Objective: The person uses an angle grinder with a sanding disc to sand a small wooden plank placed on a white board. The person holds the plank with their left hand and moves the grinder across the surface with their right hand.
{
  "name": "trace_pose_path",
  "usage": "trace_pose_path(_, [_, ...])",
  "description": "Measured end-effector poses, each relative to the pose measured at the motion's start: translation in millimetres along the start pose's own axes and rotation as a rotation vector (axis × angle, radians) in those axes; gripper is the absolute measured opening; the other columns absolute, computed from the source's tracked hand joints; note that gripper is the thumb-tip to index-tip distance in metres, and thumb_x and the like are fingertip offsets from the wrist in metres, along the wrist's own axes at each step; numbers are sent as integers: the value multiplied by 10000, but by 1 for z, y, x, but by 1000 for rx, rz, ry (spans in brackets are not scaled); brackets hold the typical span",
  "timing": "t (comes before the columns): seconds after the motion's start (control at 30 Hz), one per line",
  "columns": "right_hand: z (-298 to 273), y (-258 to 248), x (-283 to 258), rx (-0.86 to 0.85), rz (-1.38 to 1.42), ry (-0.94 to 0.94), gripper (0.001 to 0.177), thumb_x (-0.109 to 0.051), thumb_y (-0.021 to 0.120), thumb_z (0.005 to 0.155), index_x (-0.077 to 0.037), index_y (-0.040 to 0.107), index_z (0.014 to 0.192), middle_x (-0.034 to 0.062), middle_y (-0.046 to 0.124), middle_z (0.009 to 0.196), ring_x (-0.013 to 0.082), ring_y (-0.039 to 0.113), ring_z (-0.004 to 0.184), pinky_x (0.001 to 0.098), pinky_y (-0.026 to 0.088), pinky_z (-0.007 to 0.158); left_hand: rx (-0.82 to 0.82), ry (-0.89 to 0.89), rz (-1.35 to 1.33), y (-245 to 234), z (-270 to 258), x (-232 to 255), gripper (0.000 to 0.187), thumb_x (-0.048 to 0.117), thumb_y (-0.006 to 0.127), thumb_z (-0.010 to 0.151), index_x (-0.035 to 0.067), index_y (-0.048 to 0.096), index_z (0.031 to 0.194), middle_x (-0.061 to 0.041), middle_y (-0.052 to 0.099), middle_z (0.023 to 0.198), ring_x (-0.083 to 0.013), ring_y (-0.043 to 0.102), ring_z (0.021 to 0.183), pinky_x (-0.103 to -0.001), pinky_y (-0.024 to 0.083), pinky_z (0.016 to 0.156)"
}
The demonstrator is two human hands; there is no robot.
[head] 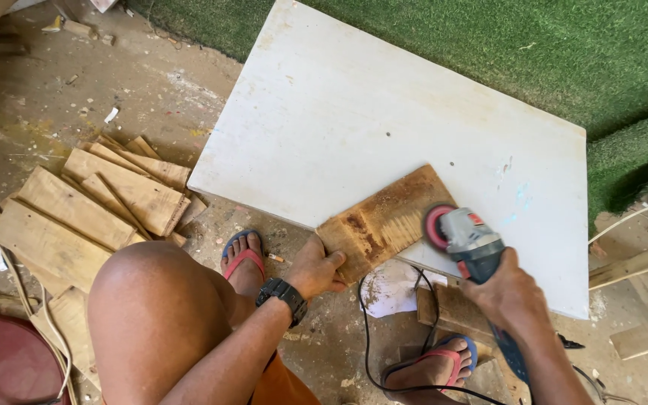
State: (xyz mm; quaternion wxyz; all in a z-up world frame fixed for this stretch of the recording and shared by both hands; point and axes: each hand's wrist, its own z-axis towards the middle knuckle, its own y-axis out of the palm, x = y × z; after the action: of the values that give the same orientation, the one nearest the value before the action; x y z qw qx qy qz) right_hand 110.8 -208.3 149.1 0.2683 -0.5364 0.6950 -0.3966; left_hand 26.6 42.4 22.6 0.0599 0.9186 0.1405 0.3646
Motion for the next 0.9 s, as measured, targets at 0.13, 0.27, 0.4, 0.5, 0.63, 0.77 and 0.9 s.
trace_pose_path(0.13, [9,0,9,56,-26,0,786,-395,759,873,-109,335,1471,177,690,1173,366,732,993,482,614,870,-3,7,-2,0,7,-5,444,150,576,999,116,385,1399,-181,598,1365,-360,758,941,-415,695,695])
trace_pose_path(0.27, [-4,15,1,-30,9,-59,840,-318,773,883,-105,273,1524,175,662,1209,303,757,886,388,683,745,9,6,24,0,3,-3,414,168,571,1002,104,396,1371,-174,600,1350,-350,749,952,-429,694,719])
trace_pose_path(0.4, [-19,27,-3,-22,-59,-138,679,-427,777,852,-132,410,1342,122,721,1106,311,747,928,411,655,772,-11,18,18,-1,7,-5,420,157,556,1001,98,372,1374,-178,604,1315,-330,753,896,-434,692,706])
trace_pose_path(0.5, [-5,24,5,-43,-33,-118,884,-447,776,836,-131,310,1517,152,686,1224,280,765,922,385,687,773,-12,8,0,-1,0,-1,430,158,546,1007,103,375,1398,-188,573,1401,-392,733,1052,-471,689,776])
trace_pose_path(0.63, [15,11,15,21,-10,-77,872,-413,772,849,-122,289,1514,177,673,1227,331,764,922,420,679,792,-9,-18,22,-2,-1,2,386,174,562,1015,89,388,1349,-187,570,1382,-364,752,986,-419,696,749])
trace_pose_path(0.77, [13,5,6,41,-33,-37,849,-447,792,830,-110,344,1468,188,679,1235,363,735,1023,482,619,891,-4,-19,61,-1,-4,4,364,166,565,1020,86,396,1333,-181,636,1247,-311,757,870,-404,694,705])
trace_pose_path(0.9, [-13,10,-29,-46,14,-81,836,-275,771,861,-133,290,1530,163,674,1203,278,737,828,379,653,688,-7,-40,43,0,-11,10,347,153,556,1025,105,419,1340,-156,551,1447,-355,732,1081,-387,696,761])
